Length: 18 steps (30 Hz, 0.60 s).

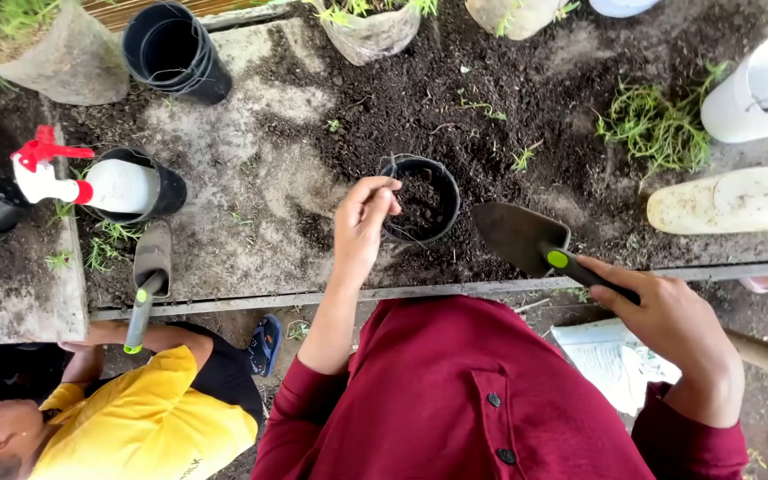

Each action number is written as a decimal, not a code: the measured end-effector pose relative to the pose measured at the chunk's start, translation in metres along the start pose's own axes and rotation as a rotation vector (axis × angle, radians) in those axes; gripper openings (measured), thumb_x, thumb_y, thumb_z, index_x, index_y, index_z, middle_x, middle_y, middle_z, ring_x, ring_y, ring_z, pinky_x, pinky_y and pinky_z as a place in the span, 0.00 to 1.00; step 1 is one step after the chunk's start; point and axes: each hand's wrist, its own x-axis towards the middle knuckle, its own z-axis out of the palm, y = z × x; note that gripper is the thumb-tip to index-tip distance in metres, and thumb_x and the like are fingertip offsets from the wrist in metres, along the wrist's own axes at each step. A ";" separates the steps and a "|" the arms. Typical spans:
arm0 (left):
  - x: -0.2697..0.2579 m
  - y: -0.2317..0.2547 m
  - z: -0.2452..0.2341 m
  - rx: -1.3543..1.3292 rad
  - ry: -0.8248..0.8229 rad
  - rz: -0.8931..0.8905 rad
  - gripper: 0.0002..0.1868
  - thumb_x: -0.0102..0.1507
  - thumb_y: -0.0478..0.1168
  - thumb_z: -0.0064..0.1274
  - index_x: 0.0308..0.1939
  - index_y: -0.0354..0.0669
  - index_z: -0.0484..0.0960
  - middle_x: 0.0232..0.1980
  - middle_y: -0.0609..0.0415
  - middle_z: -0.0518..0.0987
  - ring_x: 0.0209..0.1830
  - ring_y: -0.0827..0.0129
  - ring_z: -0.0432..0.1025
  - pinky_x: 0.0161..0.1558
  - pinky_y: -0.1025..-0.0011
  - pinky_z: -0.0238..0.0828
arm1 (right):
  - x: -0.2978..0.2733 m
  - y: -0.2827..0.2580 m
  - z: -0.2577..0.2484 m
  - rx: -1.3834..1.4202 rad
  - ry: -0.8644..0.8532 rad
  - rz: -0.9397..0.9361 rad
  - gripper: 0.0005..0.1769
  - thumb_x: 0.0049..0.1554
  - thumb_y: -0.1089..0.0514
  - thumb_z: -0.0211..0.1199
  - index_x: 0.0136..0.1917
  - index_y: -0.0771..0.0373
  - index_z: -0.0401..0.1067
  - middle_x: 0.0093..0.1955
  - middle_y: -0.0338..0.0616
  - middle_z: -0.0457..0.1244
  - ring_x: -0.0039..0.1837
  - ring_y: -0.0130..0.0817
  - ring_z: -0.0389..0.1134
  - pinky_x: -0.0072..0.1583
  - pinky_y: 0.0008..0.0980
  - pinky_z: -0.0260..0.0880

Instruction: Transplanting small seedlings into plastic pots using a hand trowel and soil on a gardening workbench.

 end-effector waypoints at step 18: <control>-0.008 0.023 -0.015 -0.038 0.050 0.069 0.11 0.73 0.36 0.44 0.45 0.36 0.82 0.42 0.45 0.82 0.38 0.70 0.75 0.39 0.76 0.75 | 0.057 -0.035 0.039 0.235 0.166 -0.030 0.23 0.63 0.36 0.53 0.71 0.23 0.70 0.52 0.51 0.73 0.58 0.61 0.72 0.60 0.56 0.72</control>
